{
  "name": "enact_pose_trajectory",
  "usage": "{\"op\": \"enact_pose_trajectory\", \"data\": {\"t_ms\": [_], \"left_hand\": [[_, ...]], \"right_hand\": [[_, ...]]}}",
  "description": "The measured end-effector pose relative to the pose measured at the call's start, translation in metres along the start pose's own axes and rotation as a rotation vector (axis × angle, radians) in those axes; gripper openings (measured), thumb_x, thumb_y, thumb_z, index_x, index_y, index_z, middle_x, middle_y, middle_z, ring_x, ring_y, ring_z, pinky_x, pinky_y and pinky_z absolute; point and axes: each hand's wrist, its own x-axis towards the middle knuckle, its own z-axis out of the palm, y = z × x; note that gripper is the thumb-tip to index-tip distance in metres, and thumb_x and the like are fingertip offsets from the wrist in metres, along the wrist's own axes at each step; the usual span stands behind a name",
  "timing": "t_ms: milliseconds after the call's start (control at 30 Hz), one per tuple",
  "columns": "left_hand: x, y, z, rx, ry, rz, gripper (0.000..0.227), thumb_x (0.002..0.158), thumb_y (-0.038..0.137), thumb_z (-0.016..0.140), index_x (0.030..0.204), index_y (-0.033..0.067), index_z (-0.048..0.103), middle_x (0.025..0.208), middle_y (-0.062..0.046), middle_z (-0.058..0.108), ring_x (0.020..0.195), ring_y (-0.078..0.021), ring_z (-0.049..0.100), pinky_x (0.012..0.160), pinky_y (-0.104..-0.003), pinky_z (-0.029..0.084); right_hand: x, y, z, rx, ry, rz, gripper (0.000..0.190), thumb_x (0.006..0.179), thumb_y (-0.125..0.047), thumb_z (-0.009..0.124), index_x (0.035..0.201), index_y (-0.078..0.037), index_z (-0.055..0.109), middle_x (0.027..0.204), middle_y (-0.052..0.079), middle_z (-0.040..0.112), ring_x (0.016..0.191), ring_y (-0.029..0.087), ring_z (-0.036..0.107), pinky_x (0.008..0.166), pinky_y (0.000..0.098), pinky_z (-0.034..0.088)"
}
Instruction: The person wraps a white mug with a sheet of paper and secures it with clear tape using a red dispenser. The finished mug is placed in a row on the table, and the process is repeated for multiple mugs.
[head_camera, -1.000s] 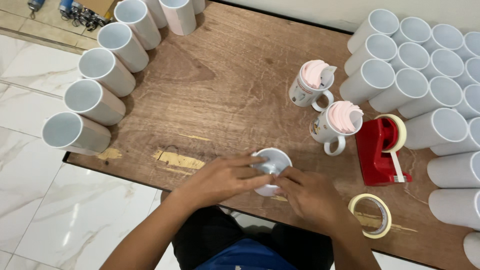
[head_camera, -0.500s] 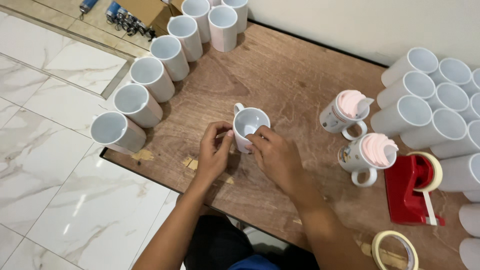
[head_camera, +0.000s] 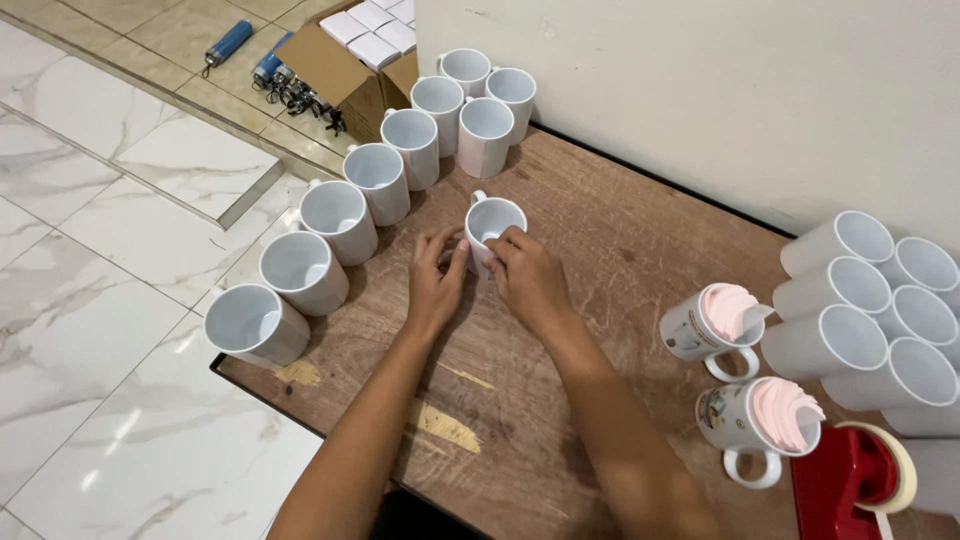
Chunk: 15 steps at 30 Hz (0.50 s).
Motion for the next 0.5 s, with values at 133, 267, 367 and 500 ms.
{"op": "enact_pose_trajectory", "data": {"t_ms": [133, 267, 367, 500], "left_hand": [[0.019, -0.008, 0.005, 0.058, 0.079, 0.012, 0.031, 0.095, 0.022, 0.057, 0.124, 0.0083, 0.061, 0.108, -0.015, 0.051, 0.104, -0.0325, 0.06, 0.087, -0.042, 0.054], [0.024, -0.009, 0.007, 0.061, 0.078, 0.004, 0.045, 0.093, 0.018, 0.057, 0.134, 0.002, 0.046, 0.11, -0.019, 0.055, 0.102, -0.0324, 0.063, 0.081, -0.043, 0.055], [0.027, -0.011, 0.005, 0.046, 0.059, 0.026, 0.046, 0.091, 0.017, 0.059, 0.129, -0.0027, 0.044, 0.118, -0.023, 0.056, 0.108, -0.0347, 0.062, 0.081, -0.041, 0.056], [0.028, -0.001, 0.006, 0.176, 0.024, 0.145, 0.043, 0.088, 0.016, 0.062, 0.124, -0.0059, 0.051, 0.131, -0.033, 0.048, 0.123, -0.0477, 0.047, 0.1, -0.053, 0.043]], "right_hand": [[0.034, 0.01, 0.009, 0.018, -0.005, -0.028, 0.021, 0.083, -0.01, 0.067, 0.103, -0.007, 0.07, 0.086, 0.008, 0.064, 0.079, 0.03, 0.066, 0.066, 0.0398, 0.055], [0.06, 0.016, 0.02, 0.017, -0.012, -0.017, 0.02, 0.084, -0.008, 0.065, 0.104, -0.007, 0.069, 0.087, 0.008, 0.063, 0.078, 0.03, 0.066, 0.066, 0.0397, 0.055], [0.073, 0.021, 0.03, 0.034, 0.011, -0.023, 0.019, 0.084, -0.01, 0.066, 0.103, -0.008, 0.069, 0.086, 0.008, 0.061, 0.078, 0.031, 0.066, 0.066, 0.0413, 0.055], [0.084, 0.034, 0.046, 0.023, 0.055, -0.062, 0.019, 0.084, -0.013, 0.066, 0.103, -0.01, 0.068, 0.086, 0.007, 0.06, 0.081, 0.032, 0.065, 0.068, 0.0423, 0.055]]}}
